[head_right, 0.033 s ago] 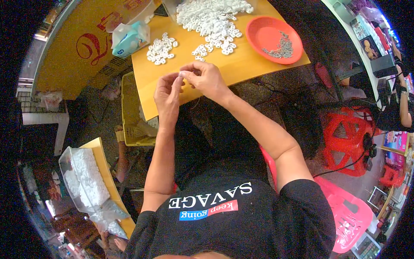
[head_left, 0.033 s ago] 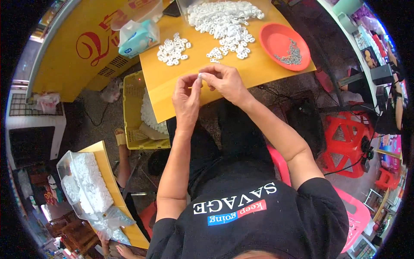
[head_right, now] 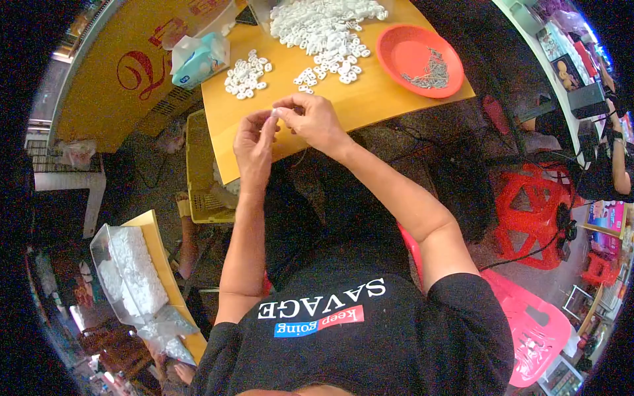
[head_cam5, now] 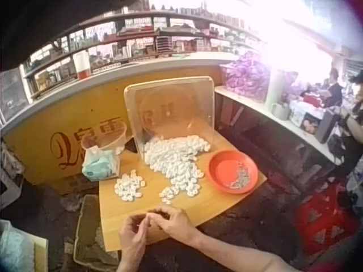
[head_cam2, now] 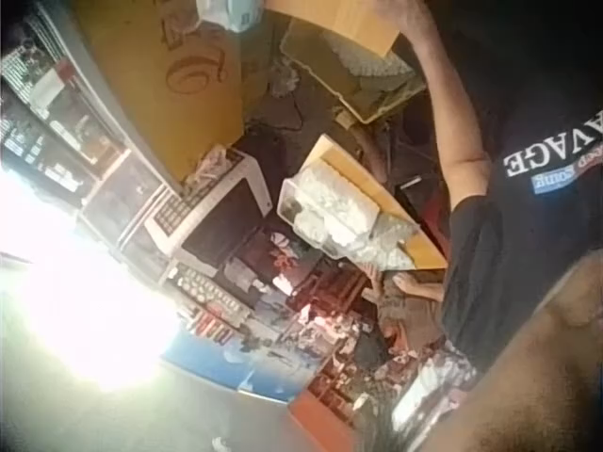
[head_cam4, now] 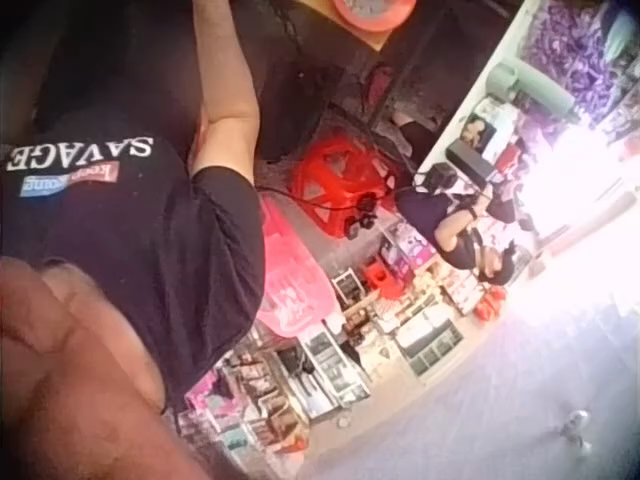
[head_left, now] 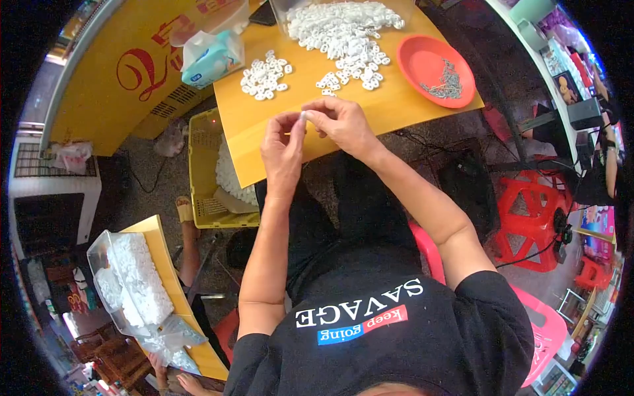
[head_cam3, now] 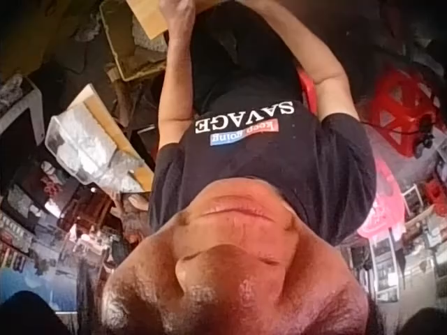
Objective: The person is manually assembling small white plastic components by inserting small metal pieces into them at a workbench.
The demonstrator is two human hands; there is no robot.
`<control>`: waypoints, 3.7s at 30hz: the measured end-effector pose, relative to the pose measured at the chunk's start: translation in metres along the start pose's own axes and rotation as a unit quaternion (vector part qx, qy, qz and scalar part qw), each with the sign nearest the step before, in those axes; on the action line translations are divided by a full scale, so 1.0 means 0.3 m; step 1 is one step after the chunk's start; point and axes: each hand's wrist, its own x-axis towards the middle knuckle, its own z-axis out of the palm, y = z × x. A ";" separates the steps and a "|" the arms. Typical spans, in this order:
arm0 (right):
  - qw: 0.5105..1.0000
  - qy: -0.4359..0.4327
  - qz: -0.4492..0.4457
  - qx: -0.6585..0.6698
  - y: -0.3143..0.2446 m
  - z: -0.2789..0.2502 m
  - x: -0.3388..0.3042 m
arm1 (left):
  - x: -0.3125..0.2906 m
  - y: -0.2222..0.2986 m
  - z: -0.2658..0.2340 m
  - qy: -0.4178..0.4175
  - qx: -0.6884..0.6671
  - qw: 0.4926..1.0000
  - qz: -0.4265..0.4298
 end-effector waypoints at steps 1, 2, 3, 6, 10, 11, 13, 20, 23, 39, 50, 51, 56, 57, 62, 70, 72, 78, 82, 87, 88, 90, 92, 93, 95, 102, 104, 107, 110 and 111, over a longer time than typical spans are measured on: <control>0.998 0.007 -0.019 -0.067 0.003 0.015 0.012 | 0.022 -0.009 -0.018 0.010 0.022 1.000 0.019; 0.991 0.028 -0.064 -0.117 -0.010 0.022 0.019 | 0.042 -0.019 -0.033 0.020 0.045 0.998 0.037; 0.991 0.026 -0.064 -0.116 0.005 0.013 0.038 | 0.055 -0.028 -0.048 0.043 0.088 0.994 0.050; 0.934 0.092 -0.181 -0.295 0.020 -0.072 0.093 | 0.100 -0.029 -0.082 0.050 0.222 0.967 0.112; 0.879 0.103 -0.200 -0.421 -0.014 -0.164 0.119 | 0.140 -0.046 -0.099 0.055 0.316 0.939 0.122; 0.860 0.077 -0.218 -0.455 -0.017 -0.177 0.124 | 0.149 -0.056 -0.099 0.057 0.315 0.940 0.121; 0.838 0.052 -0.237 -0.489 -0.012 -0.181 0.133 | 0.166 -0.074 -0.097 0.054 0.335 0.929 0.147; 0.790 0.003 -0.215 -0.575 -0.014 -0.154 0.162 | 0.159 -0.082 -0.079 0.070 0.306 0.943 0.115; 0.769 -0.041 -0.184 -0.611 -0.035 -0.144 0.200 | 0.143 -0.074 -0.077 0.088 0.319 0.928 0.172; 0.983 -0.118 0.123 -0.062 -0.117 -0.101 0.137 | 0.037 0.019 0.023 0.035 0.060 0.981 0.180; 0.946 -0.165 0.263 0.090 -0.129 -0.148 0.001 | -0.008 0.042 0.014 -0.048 0.164 0.924 0.342; 0.944 -0.160 0.273 0.092 -0.139 -0.157 -0.014 | -0.012 0.040 0.020 -0.056 0.165 0.922 0.347; 0.956 -0.142 0.244 0.073 -0.123 -0.194 -0.042 | -0.016 0.042 0.053 -0.074 0.149 0.931 0.326; 0.958 -0.155 0.235 0.051 -0.125 -0.204 -0.046 | -0.015 0.039 0.050 -0.077 0.147 0.931 0.325; 0.960 -0.136 0.128 -0.210 -0.198 -0.331 -0.026 | -0.013 0.005 0.028 -0.091 0.086 0.973 0.191; 0.748 0.167 -0.060 -0.639 -0.150 -0.940 0.145 | 0.015 -0.040 0.024 -0.022 -0.175 0.983 -0.043; 0.723 0.163 -0.045 -0.670 -0.170 -0.985 0.148 | 0.018 -0.052 0.016 -0.009 -0.205 0.977 -0.050; 0.728 0.101 0.009 -0.678 -0.176 -1.017 0.145 | 0.030 -0.086 -0.010 -0.025 -0.317 0.948 -0.011; 0.736 0.055 0.002 -0.674 -0.166 -0.985 0.113 | 0.017 -0.077 -0.015 -0.041 -0.311 0.949 -0.030; 0.741 0.028 -0.002 -0.671 -0.183 -0.950 0.074 | 0.004 -0.075 -0.016 -0.024 -0.289 0.957 -0.028; 0.736 0.003 -0.013 -0.677 -0.186 -0.945 0.066 | -0.001 -0.073 -0.015 -0.019 -0.263 0.964 -0.038; 0.730 -0.022 -0.025 -0.682 -0.186 -0.933 0.057 | -0.009 -0.069 -0.012 -0.014 -0.237 0.970 -0.048; 0.722 0.001 -0.039 -0.691 -0.178 -0.912 0.054 | -0.017 -0.062 -0.006 -0.011 -0.179 0.982 -0.054; 0.722 0.001 -0.039 -0.691 -0.180 -0.906 0.052 | -0.021 -0.058 -0.001 -0.011 -0.179 0.982 -0.054; 0.712 -0.023 -0.039 -0.701 -0.197 -0.884 0.052 | -0.025 -0.044 0.008 -0.006 -0.159 0.985 -0.062; 0.660 -0.030 -0.034 -0.750 -0.149 -0.890 0.102 | -0.016 -0.065 0.003 -0.019 -0.160 0.986 -0.043; 0.707 0.005 -0.085 -0.703 -0.141 -0.898 0.112 | -0.015 -0.066 0.005 -0.023 -0.152 0.987 -0.042; 0.742 0.065 -0.093 -0.661 -0.155 -0.923 0.127 | -0.014 -0.069 0.008 -0.029 -0.156 0.987 -0.037; 0.733 0.036 -0.067 -0.676 -0.191 -0.943 0.116 | -0.011 -0.060 0.012 -0.026 -0.153 0.987 -0.045; 0.725 0.018 -0.057 -0.686 -0.197 -0.942 0.112 | -0.009 -0.062 0.010 -0.025 -0.153 0.987 -0.046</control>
